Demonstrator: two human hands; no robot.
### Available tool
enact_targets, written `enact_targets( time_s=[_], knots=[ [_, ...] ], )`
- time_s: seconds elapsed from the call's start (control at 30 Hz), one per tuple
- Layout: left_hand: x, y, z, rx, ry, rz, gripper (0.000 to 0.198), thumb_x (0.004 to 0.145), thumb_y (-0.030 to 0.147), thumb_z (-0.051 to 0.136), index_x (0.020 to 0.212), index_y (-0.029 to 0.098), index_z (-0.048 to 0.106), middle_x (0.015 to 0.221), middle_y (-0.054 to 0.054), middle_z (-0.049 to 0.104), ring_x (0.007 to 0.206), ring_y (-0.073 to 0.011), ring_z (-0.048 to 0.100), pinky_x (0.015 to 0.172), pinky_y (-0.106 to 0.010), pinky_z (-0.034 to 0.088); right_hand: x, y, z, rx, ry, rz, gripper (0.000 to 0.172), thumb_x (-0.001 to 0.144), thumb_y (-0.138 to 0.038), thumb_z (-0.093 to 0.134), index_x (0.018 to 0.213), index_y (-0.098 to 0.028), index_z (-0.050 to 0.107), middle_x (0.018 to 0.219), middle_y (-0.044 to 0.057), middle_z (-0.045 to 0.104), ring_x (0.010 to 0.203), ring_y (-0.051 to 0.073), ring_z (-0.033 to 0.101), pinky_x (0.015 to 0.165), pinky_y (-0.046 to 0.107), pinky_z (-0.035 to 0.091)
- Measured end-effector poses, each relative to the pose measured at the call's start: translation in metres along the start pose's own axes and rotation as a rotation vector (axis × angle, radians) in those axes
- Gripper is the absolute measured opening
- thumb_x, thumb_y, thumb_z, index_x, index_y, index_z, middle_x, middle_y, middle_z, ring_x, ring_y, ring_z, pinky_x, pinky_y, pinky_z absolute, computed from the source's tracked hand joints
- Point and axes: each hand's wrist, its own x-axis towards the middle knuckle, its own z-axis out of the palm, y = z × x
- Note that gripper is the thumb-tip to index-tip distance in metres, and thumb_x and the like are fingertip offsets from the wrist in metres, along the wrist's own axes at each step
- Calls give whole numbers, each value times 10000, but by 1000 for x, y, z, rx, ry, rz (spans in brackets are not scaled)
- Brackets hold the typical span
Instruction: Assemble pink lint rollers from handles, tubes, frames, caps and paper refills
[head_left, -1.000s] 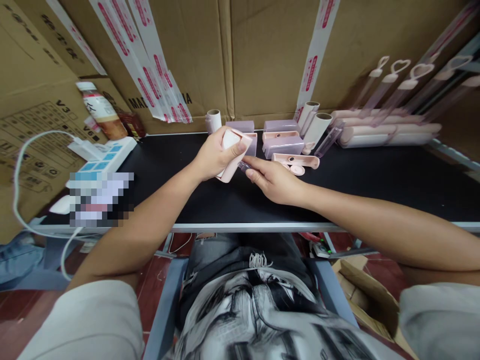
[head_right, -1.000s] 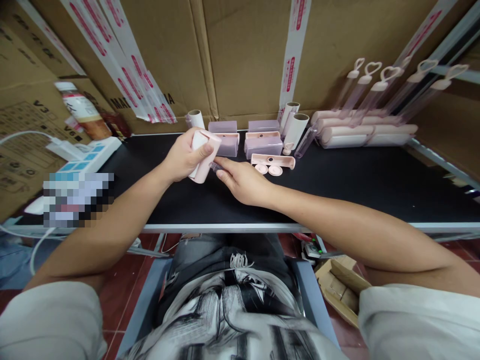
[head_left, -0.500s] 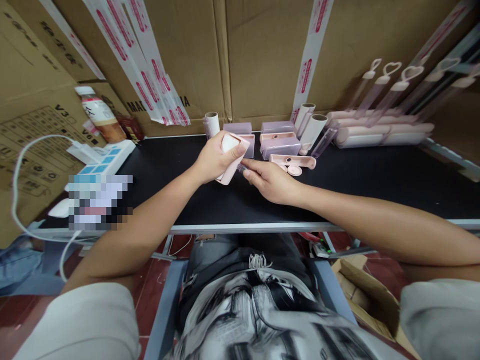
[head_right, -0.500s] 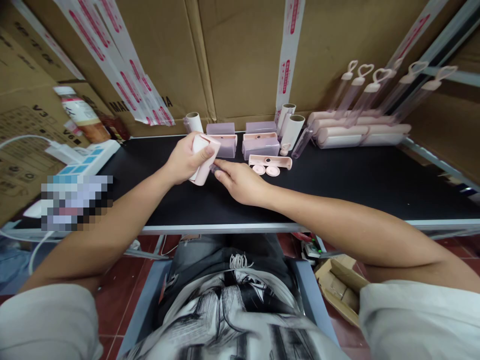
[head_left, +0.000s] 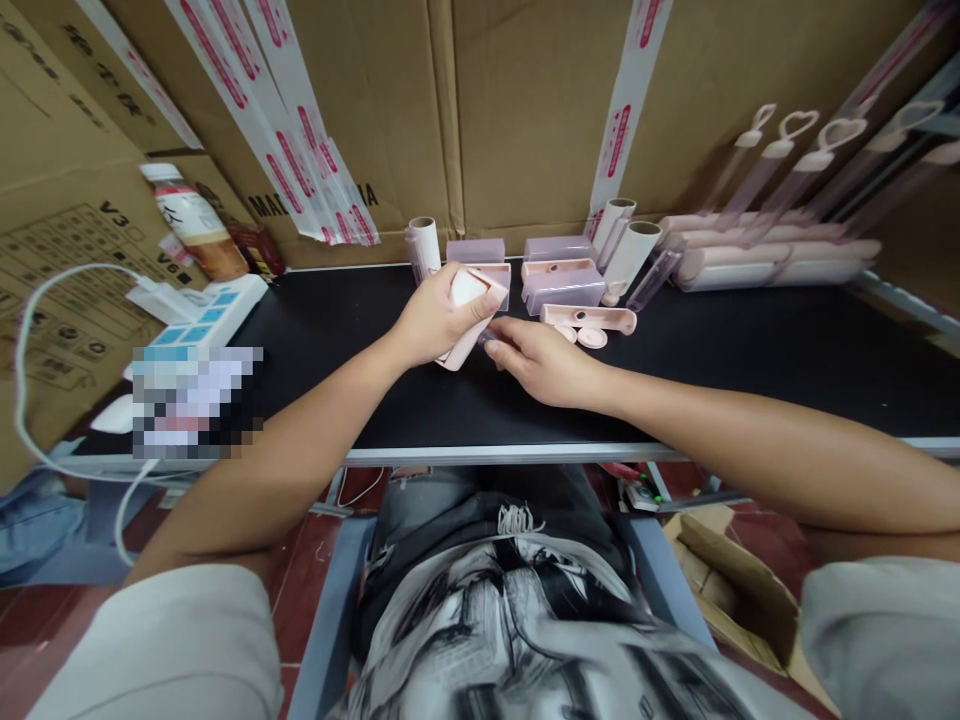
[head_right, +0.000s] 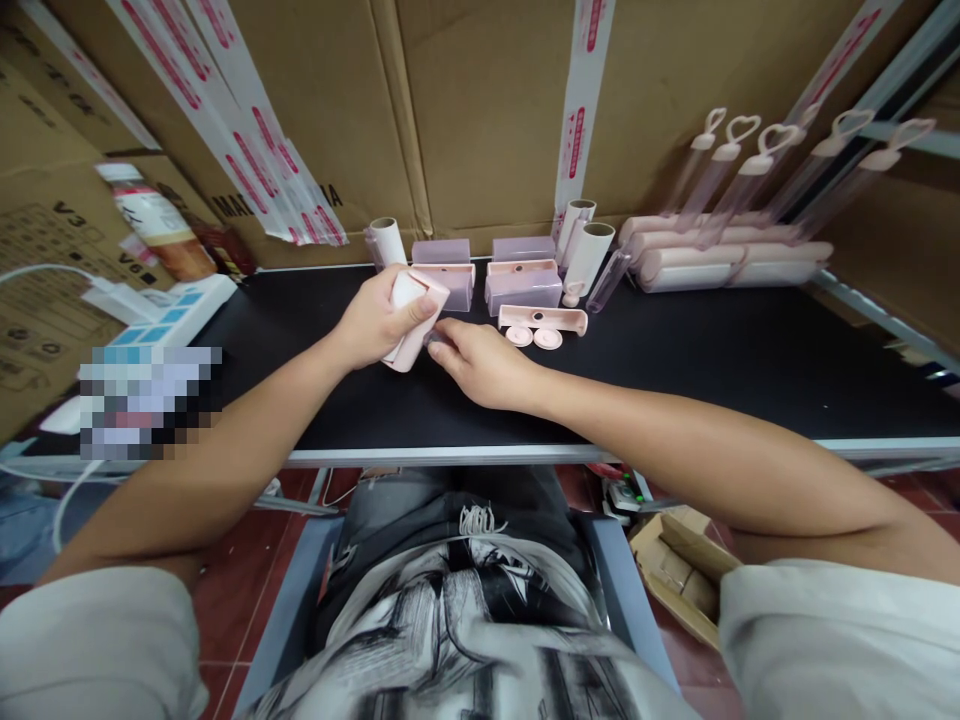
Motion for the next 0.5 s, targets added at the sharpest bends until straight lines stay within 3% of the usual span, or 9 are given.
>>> enact_targets(
  time_s=[0.1, 0.23, 0.3, 0.37, 0.5],
  knots=[
    [4, -5, -1, -67, -23, -17, 892, 803, 1064, 657, 1052, 208, 662, 1003, -86, 775, 910, -242, 714, 814, -366, 583, 4, 2, -1, 22, 15, 3, 180, 1137, -293, 554, 1112, -172, 685, 1000, 99, 796, 832, 218, 693, 800, 336, 503],
    [15, -28, -16, -287, -46, -105, 937, 977, 1047, 253, 1088, 240, 716, 1020, -122, 796, 897, -270, 783, 746, -400, 643, 8, 4, -4, 79, -21, 8, 188, 1116, -298, 560, 1042, -176, 682, 929, 65, 780, 831, 208, 693, 814, 332, 498],
    [22, -46, -27, -234, 55, -75, 862, 1032, 968, 316, 1176, 238, 751, 1140, -137, 813, 1007, -274, 803, 832, -407, 666, 7, 3, -6, 121, -98, -30, 200, 1106, -305, 578, 1118, -162, 716, 905, 48, 777, 828, 204, 707, 819, 325, 504],
    [29, -64, -35, -87, 110, -10, 747, 1034, 861, 500, 1272, 207, 773, 1261, -165, 814, 1126, -299, 794, 966, -450, 666, 3, 1, -7, 139, -189, -122, 237, 1102, -318, 598, 1191, -149, 739, 900, 41, 778, 810, 193, 703, 805, 314, 503],
    [37, -87, -33, 281, -34, 149, 653, 972, 540, 679, 1503, 164, 737, 1591, -215, 709, 1502, -393, 644, 1331, -592, 456, -3, -4, -10, 164, -315, -313, 269, 1122, -338, 588, 1209, -143, 752, 939, 49, 800, 792, 170, 684, 782, 294, 510]
  ],
)
